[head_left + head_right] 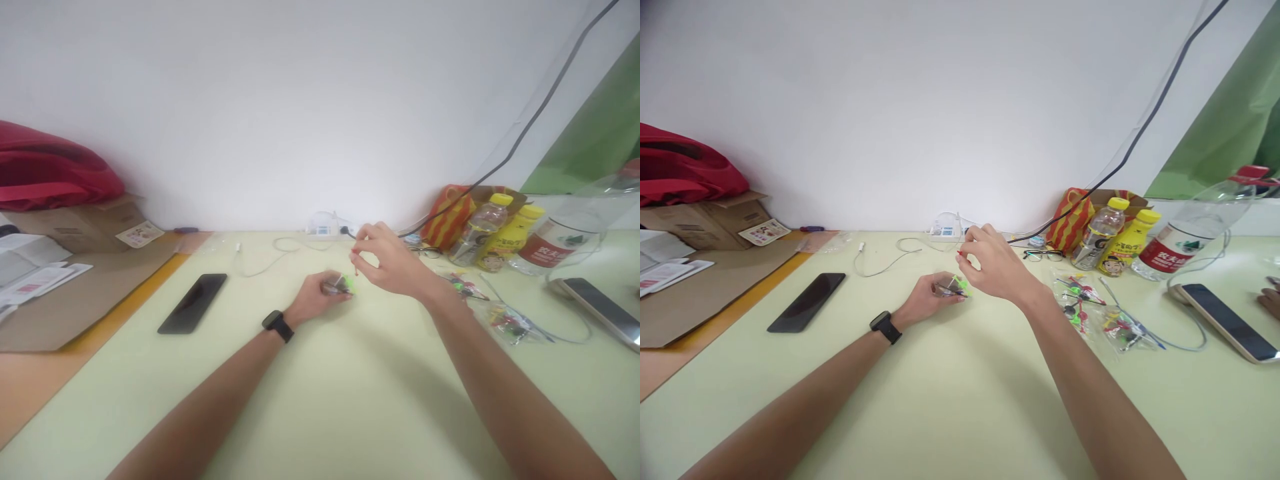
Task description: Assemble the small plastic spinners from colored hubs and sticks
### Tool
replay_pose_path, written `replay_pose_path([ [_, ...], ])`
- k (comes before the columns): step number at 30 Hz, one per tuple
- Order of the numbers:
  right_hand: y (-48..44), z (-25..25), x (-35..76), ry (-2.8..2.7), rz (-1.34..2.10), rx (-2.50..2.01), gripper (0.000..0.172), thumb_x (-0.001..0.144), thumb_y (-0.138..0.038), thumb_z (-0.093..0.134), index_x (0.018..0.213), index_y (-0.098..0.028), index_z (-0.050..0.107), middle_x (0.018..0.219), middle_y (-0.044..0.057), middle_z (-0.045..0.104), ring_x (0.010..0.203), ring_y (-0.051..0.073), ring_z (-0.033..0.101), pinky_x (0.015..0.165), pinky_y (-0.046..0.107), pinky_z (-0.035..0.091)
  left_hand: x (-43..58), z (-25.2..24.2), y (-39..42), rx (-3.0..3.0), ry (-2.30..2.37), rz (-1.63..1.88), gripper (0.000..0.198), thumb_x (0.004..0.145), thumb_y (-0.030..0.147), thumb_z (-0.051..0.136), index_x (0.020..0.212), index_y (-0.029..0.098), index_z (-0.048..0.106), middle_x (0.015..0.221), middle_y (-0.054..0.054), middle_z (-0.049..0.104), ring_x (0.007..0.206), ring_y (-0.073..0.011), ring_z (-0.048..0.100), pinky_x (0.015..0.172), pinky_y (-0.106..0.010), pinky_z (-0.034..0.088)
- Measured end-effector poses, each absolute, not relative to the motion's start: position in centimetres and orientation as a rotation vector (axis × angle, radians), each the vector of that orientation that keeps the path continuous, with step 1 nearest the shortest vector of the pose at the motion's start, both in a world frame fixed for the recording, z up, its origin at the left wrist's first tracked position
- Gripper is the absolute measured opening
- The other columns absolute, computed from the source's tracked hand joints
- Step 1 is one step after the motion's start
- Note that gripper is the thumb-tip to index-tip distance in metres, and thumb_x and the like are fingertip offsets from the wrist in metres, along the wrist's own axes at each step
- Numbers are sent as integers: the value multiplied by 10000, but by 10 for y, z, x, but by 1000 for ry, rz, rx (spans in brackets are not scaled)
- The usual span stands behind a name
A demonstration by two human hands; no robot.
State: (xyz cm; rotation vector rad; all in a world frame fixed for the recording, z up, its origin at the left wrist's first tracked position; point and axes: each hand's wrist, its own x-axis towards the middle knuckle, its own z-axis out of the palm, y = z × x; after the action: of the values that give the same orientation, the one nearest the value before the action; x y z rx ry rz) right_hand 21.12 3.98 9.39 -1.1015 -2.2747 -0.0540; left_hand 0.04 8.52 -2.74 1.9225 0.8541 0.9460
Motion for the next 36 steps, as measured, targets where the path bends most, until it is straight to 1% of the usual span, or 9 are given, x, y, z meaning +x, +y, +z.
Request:
replay_pose_path([
  [4,42,88,212,-2360,-47,-1180,362,1025,-304,499,728,-213,686,1062,97,593,1029,275,507,951,481,419,1,-25,82,1886,838,937,329,785,413,826,1010,186,749,1016,-78,763,926,-240,714,808,-337,553],
  [7,40,85,211,-2412,-24,-1221,422,1055,-364,445,762,-219,712,1142,106,585,1114,295,492,993,527,395,2,-22,80,1861,778,936,294,803,390,813,1000,179,759,1035,-85,770,942,-242,718,836,-342,555],
  [11,39,85,210,-2391,31,-1202,394,1070,-380,412,869,-221,711,1212,106,584,1189,297,474,1036,532,372,2,-17,77,1854,768,927,311,780,383,836,1008,181,768,1069,-92,776,951,-247,725,839,-340,558],
  [16,45,91,218,-2242,96,-1041,279,1065,-364,432,980,-224,658,1132,89,623,1114,259,525,1012,444,411,4,-9,74,1787,734,948,345,818,431,804,1031,162,764,1157,-137,758,1037,-290,723,855,-372,570],
  [22,50,95,225,-1939,160,-983,223,1048,-410,472,1117,-240,599,1127,65,659,998,223,593,884,365,475,8,-9,72,1642,693,889,552,795,477,822,1201,136,669,1093,-164,775,955,-282,755,852,-387,578],
  [25,51,93,227,-1942,240,-1025,256,1041,-435,477,1156,-241,600,1139,62,673,999,217,610,855,345,491,8,-12,75,1589,678,871,479,819,483,798,1121,131,675,1107,-175,771,986,-291,755,878,-404,578],
  [28,55,89,230,-1975,321,-1071,297,1026,-460,495,1192,-242,608,1132,70,686,1032,228,627,878,359,500,7,-10,78,1556,699,918,474,834,453,796,1167,143,664,1094,-159,778,1023,-289,748,914,-413,570],
  [33,63,77,235,-2114,616,-1107,445,902,-473,677,1282,-256,592,1078,64,712,948,226,666,835,369,542,4,-1,79,1560,694,917,443,872,450,759,1180,144,671,1056,-147,780,950,-275,762,879,-418,587],
  [36,68,70,234,-2137,679,-1088,347,901,-370,662,1220,-237,636,956,49,720,881,215,674,824,370,547,3,3,79,1591,686,958,375,885,433,744,1114,139,703,1085,-144,765,922,-262,759,860,-403,591],
])
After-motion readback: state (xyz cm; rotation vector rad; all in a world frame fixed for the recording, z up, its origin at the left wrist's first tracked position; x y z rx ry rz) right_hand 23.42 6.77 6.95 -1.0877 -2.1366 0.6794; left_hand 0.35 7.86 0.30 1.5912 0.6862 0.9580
